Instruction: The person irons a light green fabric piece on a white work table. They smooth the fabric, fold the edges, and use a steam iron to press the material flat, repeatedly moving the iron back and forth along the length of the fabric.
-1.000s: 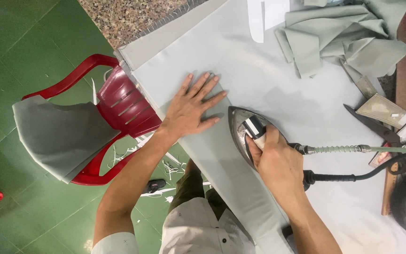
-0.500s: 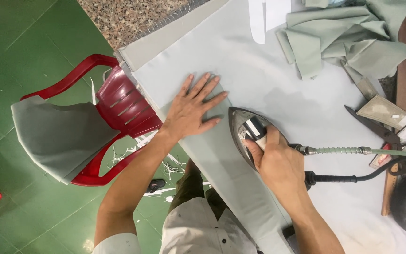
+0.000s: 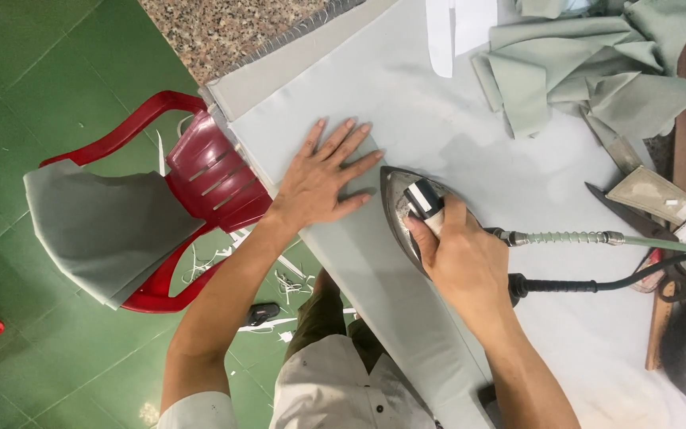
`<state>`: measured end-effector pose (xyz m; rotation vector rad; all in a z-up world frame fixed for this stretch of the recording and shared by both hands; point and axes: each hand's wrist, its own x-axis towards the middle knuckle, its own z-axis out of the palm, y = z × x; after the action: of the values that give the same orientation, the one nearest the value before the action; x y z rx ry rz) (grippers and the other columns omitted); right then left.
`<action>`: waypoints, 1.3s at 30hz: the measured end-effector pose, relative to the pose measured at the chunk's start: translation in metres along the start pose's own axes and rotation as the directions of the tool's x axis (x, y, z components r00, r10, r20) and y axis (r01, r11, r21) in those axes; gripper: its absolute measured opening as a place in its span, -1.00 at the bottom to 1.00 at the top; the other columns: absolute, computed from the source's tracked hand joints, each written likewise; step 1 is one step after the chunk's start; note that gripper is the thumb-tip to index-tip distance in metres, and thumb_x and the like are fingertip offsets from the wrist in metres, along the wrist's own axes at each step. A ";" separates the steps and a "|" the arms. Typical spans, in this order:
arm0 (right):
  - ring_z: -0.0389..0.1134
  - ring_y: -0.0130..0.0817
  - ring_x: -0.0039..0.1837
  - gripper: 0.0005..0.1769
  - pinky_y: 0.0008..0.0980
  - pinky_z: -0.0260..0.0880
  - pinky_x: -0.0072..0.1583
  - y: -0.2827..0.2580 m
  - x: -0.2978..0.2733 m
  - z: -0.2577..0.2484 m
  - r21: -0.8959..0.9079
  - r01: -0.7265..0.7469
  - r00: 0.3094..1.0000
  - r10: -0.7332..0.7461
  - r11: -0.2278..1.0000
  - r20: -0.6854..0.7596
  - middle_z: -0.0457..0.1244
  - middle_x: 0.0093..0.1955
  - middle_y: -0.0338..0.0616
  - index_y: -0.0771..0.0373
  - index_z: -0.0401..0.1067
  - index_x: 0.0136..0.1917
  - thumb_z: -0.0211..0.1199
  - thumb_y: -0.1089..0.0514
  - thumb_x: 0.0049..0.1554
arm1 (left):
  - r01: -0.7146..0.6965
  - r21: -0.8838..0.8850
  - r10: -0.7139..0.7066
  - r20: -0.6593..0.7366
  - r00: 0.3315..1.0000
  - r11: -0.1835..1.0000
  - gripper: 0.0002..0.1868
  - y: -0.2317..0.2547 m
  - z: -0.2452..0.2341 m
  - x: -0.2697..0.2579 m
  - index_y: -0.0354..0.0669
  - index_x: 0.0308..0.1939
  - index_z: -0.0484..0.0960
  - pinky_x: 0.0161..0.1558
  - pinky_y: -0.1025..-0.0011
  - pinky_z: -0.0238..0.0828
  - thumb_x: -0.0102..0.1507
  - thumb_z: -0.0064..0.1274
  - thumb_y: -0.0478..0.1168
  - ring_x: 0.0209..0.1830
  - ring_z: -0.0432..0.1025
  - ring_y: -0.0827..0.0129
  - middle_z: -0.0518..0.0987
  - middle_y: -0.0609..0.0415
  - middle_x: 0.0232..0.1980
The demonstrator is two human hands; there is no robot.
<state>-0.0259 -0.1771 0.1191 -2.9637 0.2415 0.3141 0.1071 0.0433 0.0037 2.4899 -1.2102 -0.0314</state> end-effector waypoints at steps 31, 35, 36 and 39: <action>0.44 -0.01 -0.39 -0.36 -0.04 0.48 -0.32 -0.031 0.068 0.006 -0.159 0.071 0.995 -0.081 0.985 -0.056 0.28 -0.43 -0.15 0.19 0.28 0.05 -0.12 -0.45 0.32 | 0.083 0.012 -0.082 -0.056 0.995 0.996 -0.31 -0.027 -0.004 0.002 0.13 0.52 0.34 0.59 0.09 -0.49 0.40 -0.29 0.29 0.66 -0.07 0.24 0.12 0.07 0.64; 0.46 0.04 -0.33 -0.36 -0.02 0.50 -0.28 -0.035 0.072 0.001 -0.106 0.075 0.996 -0.079 0.992 -0.037 0.30 -0.39 -0.05 0.22 0.26 0.05 -0.13 -0.43 0.33 | 0.081 -0.008 -0.081 -0.258 0.963 0.997 -0.34 -0.009 -0.008 -0.009 -0.21 0.45 0.40 0.59 0.02 -0.36 0.45 -0.33 0.15 0.63 -0.01 0.09 0.16 -0.13 0.60; 0.47 0.07 -0.32 -0.36 0.00 0.49 -0.28 -0.033 0.070 0.002 -0.088 0.068 0.997 -0.071 0.994 -0.027 0.31 -0.38 -0.03 0.23 0.26 0.05 -0.14 -0.42 0.33 | 0.087 -0.034 -0.093 -0.343 0.935 0.996 -0.35 0.000 -0.007 -0.014 -0.28 0.43 0.41 0.58 -0.02 -0.29 0.46 -0.36 0.11 0.62 0.01 0.02 0.18 -0.21 0.58; 0.48 0.06 -0.28 -0.38 -0.02 0.51 -0.26 -0.032 0.068 0.003 -0.079 0.102 0.988 -0.111 0.992 -0.110 0.34 -0.33 -0.02 0.22 0.27 0.04 -0.12 -0.41 0.35 | -0.005 -0.099 -0.049 -0.530 0.846 0.995 -0.41 0.063 0.016 -0.042 -0.16 0.35 0.47 0.45 -0.06 0.15 0.42 -0.32 0.12 0.48 0.25 -0.06 0.37 -0.13 0.46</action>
<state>0.0445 -0.1549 0.1055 -3.0568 0.0855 0.1428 0.0295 0.0348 0.0038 2.2057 -0.9115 0.5496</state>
